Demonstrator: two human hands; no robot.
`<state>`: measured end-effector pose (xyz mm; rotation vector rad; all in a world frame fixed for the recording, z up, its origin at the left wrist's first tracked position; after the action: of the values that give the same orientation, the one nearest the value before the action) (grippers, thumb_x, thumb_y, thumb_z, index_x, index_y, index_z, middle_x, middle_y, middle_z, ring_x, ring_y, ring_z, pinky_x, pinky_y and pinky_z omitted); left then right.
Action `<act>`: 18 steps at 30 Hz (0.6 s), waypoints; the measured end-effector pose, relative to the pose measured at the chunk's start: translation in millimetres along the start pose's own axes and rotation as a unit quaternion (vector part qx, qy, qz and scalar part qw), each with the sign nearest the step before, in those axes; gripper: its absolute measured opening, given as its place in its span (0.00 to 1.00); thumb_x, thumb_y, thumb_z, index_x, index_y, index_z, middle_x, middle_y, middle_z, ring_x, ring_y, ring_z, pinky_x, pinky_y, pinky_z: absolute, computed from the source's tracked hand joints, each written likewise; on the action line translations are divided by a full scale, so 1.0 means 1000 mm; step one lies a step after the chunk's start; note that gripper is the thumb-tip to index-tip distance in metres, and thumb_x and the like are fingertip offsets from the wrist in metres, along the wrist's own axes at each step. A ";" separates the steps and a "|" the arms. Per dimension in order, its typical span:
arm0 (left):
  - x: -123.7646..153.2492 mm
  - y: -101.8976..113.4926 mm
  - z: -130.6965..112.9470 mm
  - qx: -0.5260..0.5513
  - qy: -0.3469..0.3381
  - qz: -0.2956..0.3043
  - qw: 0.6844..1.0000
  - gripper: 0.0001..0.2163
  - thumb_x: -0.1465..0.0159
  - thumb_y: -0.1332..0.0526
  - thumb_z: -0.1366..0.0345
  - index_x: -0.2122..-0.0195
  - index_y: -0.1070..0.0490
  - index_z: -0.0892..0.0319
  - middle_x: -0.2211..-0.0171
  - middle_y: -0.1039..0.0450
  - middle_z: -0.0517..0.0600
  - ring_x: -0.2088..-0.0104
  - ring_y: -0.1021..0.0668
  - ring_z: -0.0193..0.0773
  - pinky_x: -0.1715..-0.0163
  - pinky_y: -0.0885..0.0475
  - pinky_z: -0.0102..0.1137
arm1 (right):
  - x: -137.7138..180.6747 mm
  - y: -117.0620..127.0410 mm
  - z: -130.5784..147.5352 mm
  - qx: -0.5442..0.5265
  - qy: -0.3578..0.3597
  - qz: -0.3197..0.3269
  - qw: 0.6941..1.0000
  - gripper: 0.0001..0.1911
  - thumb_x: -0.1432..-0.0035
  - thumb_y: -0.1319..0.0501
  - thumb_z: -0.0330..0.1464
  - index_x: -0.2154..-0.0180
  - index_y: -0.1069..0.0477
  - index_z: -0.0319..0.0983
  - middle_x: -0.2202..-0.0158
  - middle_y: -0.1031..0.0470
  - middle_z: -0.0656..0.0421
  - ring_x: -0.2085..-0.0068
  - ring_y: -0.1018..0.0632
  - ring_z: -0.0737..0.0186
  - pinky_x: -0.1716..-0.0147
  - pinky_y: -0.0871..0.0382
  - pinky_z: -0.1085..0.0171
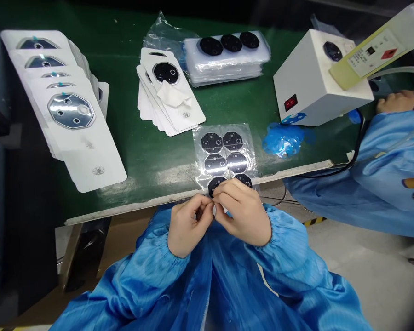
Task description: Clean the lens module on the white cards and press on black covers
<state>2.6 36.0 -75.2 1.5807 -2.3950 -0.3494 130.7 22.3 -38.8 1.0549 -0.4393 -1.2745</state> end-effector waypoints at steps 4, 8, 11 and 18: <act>0.000 -0.002 0.003 -0.005 -0.008 0.004 1.000 0.06 0.40 0.44 0.70 0.75 0.34 0.58 0.83 0.32 0.41 0.82 0.29 0.29 0.77 0.34 0.25 | -0.002 0.002 -0.005 -0.011 -0.013 0.015 1.000 0.08 0.46 0.46 0.25 0.74 0.33 0.38 0.71 0.27 0.57 0.66 0.29 0.62 0.67 0.33 0.64; 0.004 0.000 0.007 -0.002 0.003 0.001 1.000 0.07 0.39 0.44 0.71 0.75 0.35 0.59 0.83 0.33 0.40 0.83 0.29 0.28 0.79 0.33 0.25 | -0.011 0.003 -0.018 0.007 -0.010 0.030 0.999 0.08 0.45 0.47 0.24 0.73 0.34 0.39 0.71 0.28 0.57 0.66 0.30 0.62 0.66 0.34 0.63; 0.007 0.004 0.012 -0.001 0.021 -0.002 1.000 0.08 0.37 0.42 0.69 0.74 0.35 0.61 0.83 0.34 0.40 0.84 0.30 0.28 0.81 0.33 0.25 | -0.022 0.004 -0.032 0.025 0.003 0.045 0.999 0.07 0.45 0.47 0.24 0.73 0.35 0.39 0.70 0.29 0.57 0.66 0.31 0.62 0.65 0.35 0.63; 0.011 0.015 0.020 -0.026 0.041 -0.001 0.999 0.07 0.36 0.42 0.68 0.71 0.33 0.62 0.81 0.31 0.40 0.82 0.26 0.28 0.80 0.30 0.25 | -0.042 0.010 -0.060 0.087 0.021 0.072 0.993 0.06 0.45 0.46 0.25 0.73 0.35 0.39 0.70 0.32 0.58 0.67 0.33 0.62 0.67 0.37 0.64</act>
<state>-21.2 32.5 -88.1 1.5432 -2.3050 -0.3384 170.7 83.9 -48.4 1.1731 -0.5913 -1.0991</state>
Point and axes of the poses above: each hand's wrist, its own x-axis away from the middle knuckle, its own y-axis out of the back of the hand, z = x × y, the point moved 3 cm from there along -x, towards the middle knuckle
